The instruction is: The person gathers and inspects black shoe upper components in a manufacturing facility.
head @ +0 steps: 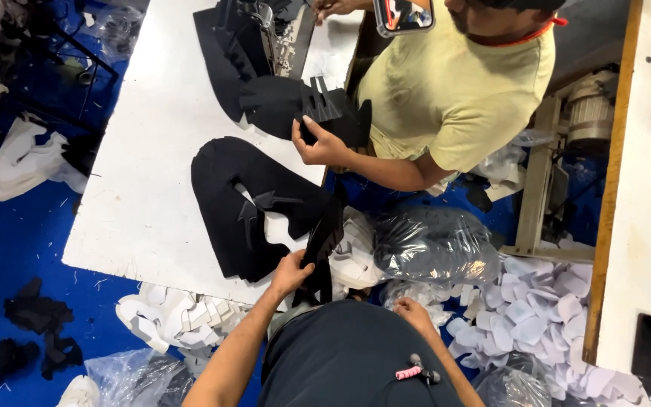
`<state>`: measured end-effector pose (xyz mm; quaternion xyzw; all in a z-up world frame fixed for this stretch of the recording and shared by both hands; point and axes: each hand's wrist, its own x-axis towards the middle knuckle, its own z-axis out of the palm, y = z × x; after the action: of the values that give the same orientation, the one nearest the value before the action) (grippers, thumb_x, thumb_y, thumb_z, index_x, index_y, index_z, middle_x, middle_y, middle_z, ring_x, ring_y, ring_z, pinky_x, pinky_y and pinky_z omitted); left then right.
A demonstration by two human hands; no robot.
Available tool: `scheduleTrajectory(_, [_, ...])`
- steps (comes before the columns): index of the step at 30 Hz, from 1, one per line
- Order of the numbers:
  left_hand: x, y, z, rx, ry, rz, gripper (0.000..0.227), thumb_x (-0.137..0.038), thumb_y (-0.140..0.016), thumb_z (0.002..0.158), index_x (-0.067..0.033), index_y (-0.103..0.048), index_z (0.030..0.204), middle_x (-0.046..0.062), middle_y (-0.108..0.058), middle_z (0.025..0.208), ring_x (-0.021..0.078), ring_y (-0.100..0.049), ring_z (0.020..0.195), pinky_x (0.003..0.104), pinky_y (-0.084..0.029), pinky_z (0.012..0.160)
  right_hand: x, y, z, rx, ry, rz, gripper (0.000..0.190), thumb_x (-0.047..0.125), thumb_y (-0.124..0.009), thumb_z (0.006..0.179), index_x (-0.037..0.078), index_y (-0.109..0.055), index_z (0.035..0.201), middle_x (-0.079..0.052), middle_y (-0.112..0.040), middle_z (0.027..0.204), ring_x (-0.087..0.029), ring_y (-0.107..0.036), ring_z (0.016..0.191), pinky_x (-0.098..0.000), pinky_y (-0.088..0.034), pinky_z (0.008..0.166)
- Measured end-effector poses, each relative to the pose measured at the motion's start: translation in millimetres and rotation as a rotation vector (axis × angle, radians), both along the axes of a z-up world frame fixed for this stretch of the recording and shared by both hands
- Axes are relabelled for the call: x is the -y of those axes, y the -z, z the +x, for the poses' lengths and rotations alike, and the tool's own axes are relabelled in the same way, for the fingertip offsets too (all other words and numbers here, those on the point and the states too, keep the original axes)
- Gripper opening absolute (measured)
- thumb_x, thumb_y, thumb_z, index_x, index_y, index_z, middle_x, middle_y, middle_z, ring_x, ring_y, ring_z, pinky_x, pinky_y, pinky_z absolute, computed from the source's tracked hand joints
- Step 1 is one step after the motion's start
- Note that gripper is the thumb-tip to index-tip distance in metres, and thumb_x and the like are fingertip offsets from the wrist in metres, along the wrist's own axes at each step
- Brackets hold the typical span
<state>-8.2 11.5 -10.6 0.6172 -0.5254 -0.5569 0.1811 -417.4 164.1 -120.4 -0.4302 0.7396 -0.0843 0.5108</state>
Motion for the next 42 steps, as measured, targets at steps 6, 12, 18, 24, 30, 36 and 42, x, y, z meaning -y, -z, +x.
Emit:
scheduleTrajectory(6, [3.0,-17.8,-0.6,-0.085,-0.03,0.131,0.037,-0.022,-0.067,0.082,-0.0064,-0.07,0.115,0.013,-0.077,0.085,0.0263,-0.077,0.074,0.04,-0.062,0.067,-30.1,-3.2,-4.2,0.006,-0.031,0.025,0.037,0.028,-0.071,0.088,0.005,-0.073,0.117,-0.012,-0.08,0.101,-0.021,-0.078,0.093,-0.0327,-0.059,0.083])
scheduleTrajectory(12, [-3.4,48.9,4.4,0.056,0.082,-0.11,0.032,-0.027,-0.074,0.084,-0.0009,-0.07,0.102,0.018,-0.075,0.086,0.0309,-0.075,0.08,0.042,-0.058,0.075,-44.6,21.4,-21.1,-0.023,-0.1,0.019,0.036,0.026,-0.073,0.087,0.006,-0.072,0.116,-0.014,-0.08,0.098,-0.021,-0.077,0.092,-0.0321,-0.058,0.083])
scheduleTrajectory(18, [-2.1,22.6,-0.9,0.071,0.082,-0.121,0.035,-0.03,-0.07,0.079,-0.0034,-0.069,0.102,0.021,-0.073,0.088,0.038,-0.073,0.083,0.045,-0.057,0.075,-50.4,30.8,-18.0,0.276,0.175,0.048,0.033,0.022,-0.071,0.09,0.003,-0.071,0.116,-0.014,-0.079,0.101,-0.021,-0.074,0.091,-0.0338,-0.057,0.079])
scheduleTrajectory(24, [-10.3,17.8,-54.9,0.202,0.442,-0.114,0.034,-0.024,-0.065,0.08,-0.0075,-0.068,0.11,0.025,-0.071,0.097,0.0448,-0.067,0.094,0.056,-0.052,0.083,-81.3,34.7,23.0,0.103,0.225,0.084,0.033,0.021,-0.064,0.093,0.006,-0.072,0.12,-0.013,-0.08,0.1,-0.024,-0.075,0.084,-0.0356,-0.059,0.076])
scheduleTrajectory(30, [-19.0,18.1,-119.4,-0.533,0.595,0.155,0.034,-0.011,-0.066,0.089,-0.0015,-0.066,0.122,0.015,-0.073,0.107,0.0307,-0.067,0.098,0.042,-0.054,0.088,-128.5,-17.6,122.6,0.065,0.4,0.043,0.035,0.031,-0.055,0.101,0.007,-0.069,0.122,-0.011,-0.081,0.1,-0.022,-0.077,0.088,-0.0342,-0.057,0.082])
scheduleTrajectory(36, [-38.1,-31.6,-108.4,-0.668,0.442,0.36,0.045,0.004,-0.061,0.09,0.0013,-0.059,0.135,0.005,-0.07,0.118,0.0163,-0.065,0.106,0.034,-0.052,0.095,-147.9,-36.5,140.4,1.75,1.248,-0.599,0.068,0.068,-0.048,0.103,0.006,-0.059,0.129,-0.012,-0.066,0.128,-0.033,-0.066,0.112,-0.0481,-0.056,0.09])
scheduleTrajectory(42, [-101.5,-2.4,-103.2,-0.593,0.482,0.403,0.045,0.004,-0.064,0.09,-0.0024,-0.056,0.134,0.005,-0.07,0.119,0.0162,-0.067,0.107,0.033,-0.053,0.095,-160.8,-103.1,128.4,1.259,1.407,-0.584,0.031,0.023,-0.061,0.106,0.002,-0.06,0.128,-0.012,-0.069,0.121,-0.026,-0.067,0.112,-0.0428,-0.055,0.1])
